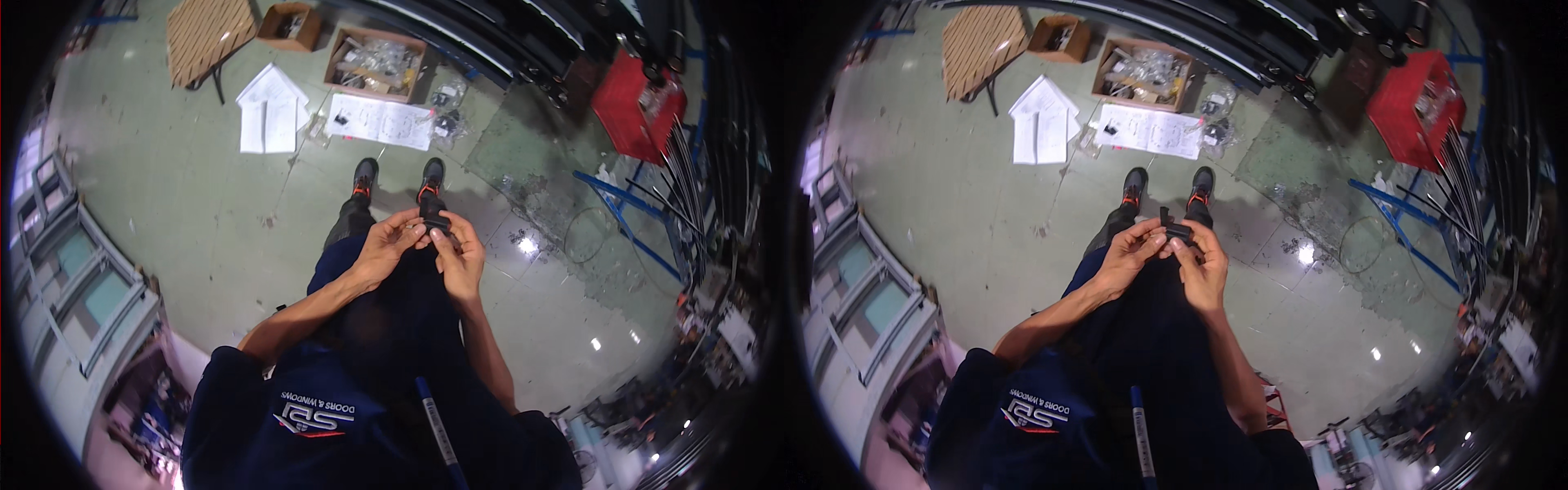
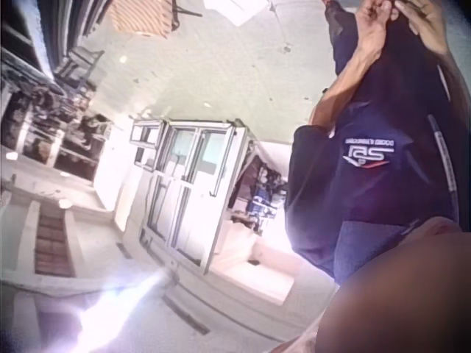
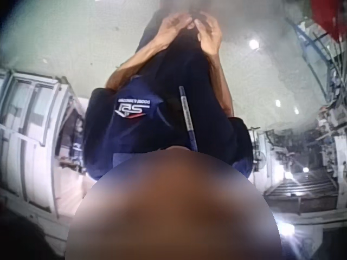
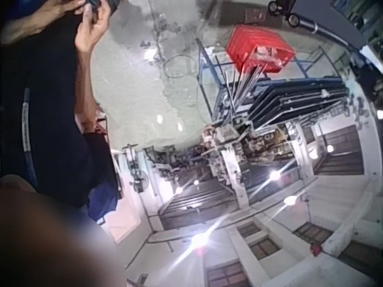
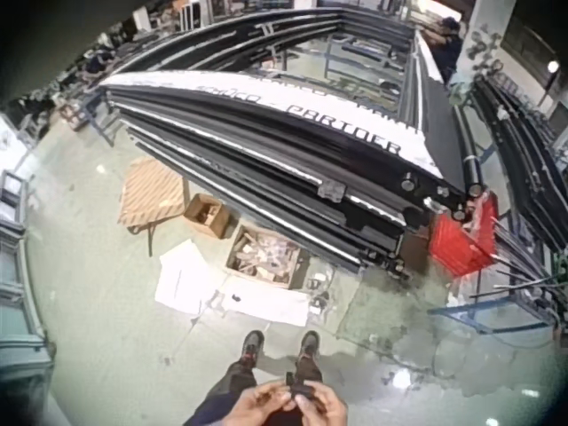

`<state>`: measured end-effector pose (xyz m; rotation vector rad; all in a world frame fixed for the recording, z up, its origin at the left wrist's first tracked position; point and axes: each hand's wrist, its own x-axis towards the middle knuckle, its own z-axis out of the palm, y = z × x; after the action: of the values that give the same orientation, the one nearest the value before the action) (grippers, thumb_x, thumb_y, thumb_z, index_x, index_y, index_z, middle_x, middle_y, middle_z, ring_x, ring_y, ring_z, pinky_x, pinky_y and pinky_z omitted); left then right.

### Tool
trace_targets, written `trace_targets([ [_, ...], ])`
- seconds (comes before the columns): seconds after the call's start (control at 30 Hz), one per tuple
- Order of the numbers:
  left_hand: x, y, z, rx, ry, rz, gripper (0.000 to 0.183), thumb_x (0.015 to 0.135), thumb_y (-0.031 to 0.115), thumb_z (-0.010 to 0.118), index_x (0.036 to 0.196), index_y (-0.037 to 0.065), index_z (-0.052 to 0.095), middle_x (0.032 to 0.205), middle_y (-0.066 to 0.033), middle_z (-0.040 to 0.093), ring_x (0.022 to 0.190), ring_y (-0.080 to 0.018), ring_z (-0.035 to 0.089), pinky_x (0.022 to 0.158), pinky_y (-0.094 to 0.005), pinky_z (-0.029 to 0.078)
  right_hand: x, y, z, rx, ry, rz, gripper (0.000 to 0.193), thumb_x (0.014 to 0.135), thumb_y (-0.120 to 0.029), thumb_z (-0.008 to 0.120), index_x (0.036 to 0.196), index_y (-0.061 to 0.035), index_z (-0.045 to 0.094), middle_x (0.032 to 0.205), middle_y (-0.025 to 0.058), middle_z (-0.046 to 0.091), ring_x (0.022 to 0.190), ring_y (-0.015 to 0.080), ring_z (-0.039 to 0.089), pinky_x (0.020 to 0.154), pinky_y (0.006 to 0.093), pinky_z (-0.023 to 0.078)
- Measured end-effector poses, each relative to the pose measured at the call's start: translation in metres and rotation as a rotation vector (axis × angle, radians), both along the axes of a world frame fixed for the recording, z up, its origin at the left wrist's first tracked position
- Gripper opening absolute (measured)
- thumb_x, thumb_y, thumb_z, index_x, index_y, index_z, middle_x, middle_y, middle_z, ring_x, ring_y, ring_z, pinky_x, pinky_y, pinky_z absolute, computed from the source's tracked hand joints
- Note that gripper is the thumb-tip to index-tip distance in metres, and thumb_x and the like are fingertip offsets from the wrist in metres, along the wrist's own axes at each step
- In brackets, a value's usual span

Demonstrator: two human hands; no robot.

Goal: The person inspects and selects small metal hardware components from plastic bags by hand, referencing a technical manual.

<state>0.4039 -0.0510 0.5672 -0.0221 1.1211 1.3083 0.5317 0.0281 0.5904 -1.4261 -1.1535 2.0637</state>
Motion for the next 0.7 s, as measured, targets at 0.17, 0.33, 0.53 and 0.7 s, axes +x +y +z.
trace_targets([
  [0.17, -0.008, -0.013, 0.045, 0.093, -0.080, -0.291, 0.063, 0.090, 0.022, 0.064, 0.143, 0.005, 0.034, 0.142, -0.0109, 0.039, 0.122, -0.0195, 0.046, 0.101, -0.0356, 0.039, 0.042, 0.057, -0.030, -0.041, -0.128, 0.121, 0.031, 0.088, -0.004, 0.061, 0.119, -0.0075, 0.056, 0.094, 0.0013, 0.059, 0.054, 0.0017, 0.042, 0.043, 0.0176, 0.034],
  [0.33, -0.039, -0.052, 0.109, 0.539, 0.138, -0.624, 0.057, 0.079, 0.017, 0.072, 0.132, 0.007, 0.053, 0.142, -0.0143, 0.044, 0.131, -0.0296, 0.040, 0.105, -0.0438, 0.035, 0.075, 0.098, -0.060, -0.037, -0.263, 0.319, 0.031, 0.087, -0.006, 0.060, 0.118, -0.0108, 0.058, 0.093, 0.0005, 0.056, 0.055, 0.0034, 0.043, 0.043, 0.0193, 0.033],
  [0.53, -0.007, -0.002, 0.108, 0.696, 0.639, -0.717, 0.045, 0.070, 0.020, 0.075, 0.112, 0.007, 0.067, 0.130, -0.0119, 0.056, 0.117, -0.0323, 0.053, 0.098, -0.0437, 0.042, 0.097, 0.127, -0.181, -0.109, -0.377, -0.098, 0.023, 0.083, -0.013, 0.066, 0.106, -0.0104, 0.061, 0.086, 0.0012, 0.059, 0.051, 0.0067, 0.043, 0.041, 0.0221, 0.034],
  [0.7, 0.020, 0.060, 0.069, 0.876, 0.543, -0.368, 0.059, 0.065, 0.035, 0.075, 0.113, 0.002, 0.064, 0.120, -0.0118, 0.061, 0.107, -0.0308, 0.059, 0.091, -0.0420, 0.045, 0.090, 0.114, -0.205, -0.113, -0.428, 0.040, 0.022, 0.083, -0.020, 0.068, 0.099, -0.0062, 0.061, 0.082, 0.0038, 0.064, 0.046, 0.0068, 0.042, 0.039, 0.0229, 0.034],
])
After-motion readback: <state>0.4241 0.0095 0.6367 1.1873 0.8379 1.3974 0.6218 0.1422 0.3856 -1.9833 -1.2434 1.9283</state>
